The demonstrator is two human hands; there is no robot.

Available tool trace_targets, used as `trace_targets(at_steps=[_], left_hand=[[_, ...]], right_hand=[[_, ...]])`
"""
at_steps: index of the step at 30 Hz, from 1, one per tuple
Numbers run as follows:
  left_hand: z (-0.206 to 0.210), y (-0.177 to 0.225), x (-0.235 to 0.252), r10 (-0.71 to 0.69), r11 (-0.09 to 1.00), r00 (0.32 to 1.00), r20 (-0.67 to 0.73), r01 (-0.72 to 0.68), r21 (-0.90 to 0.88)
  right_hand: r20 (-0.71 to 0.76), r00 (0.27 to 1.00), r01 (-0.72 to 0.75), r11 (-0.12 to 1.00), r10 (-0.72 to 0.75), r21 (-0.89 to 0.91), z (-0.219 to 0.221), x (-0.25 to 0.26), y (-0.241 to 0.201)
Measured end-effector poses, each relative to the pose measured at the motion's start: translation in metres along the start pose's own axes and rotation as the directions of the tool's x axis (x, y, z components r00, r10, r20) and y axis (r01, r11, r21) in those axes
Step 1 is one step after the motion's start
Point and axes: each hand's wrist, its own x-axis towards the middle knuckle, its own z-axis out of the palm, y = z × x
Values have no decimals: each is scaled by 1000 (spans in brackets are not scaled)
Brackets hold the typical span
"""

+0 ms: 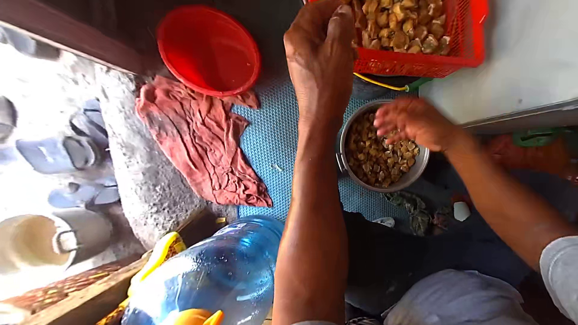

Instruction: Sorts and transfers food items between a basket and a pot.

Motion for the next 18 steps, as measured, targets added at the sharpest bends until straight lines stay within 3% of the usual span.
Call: trace_targets(at_steps=[2, 5, 10, 12, 14, 16, 18], left_hand=[[-2, 0, -4, -9, 1000, 1000, -3, 9, -24], [-5, -4, -5, -32, 999, 999, -1, 32, 2], [-5, -7, -3, -61, 998, 998, -3, 61, 21], [0, -4, 1, -51, 999, 999, 6, 51, 0], [3, -2, 4, -42, 999, 999, 22, 42, -4], [5, -2, 4, -38, 999, 999, 36, 38, -6], [6, -3, 2, -40, 999, 998, 48, 40, 7]], right_hand=[[-22, 985, -170, 920, 173, -354, 16, 20, 86], [-34, 984, -148, 697, 176, -702, 36, 43, 172], [-8, 979, -94, 421, 202, -902, 65, 19, 197], [4, 986, -70, 432, 167, -899, 60, 4, 203], [-52, 985, -134, 530, 167, -837, 52, -8, 213], [-157, 956, -291, 728, 248, -621, 37, -9, 210], [-265, 890, -434, 869, 372, -237, 21, -7, 206]])
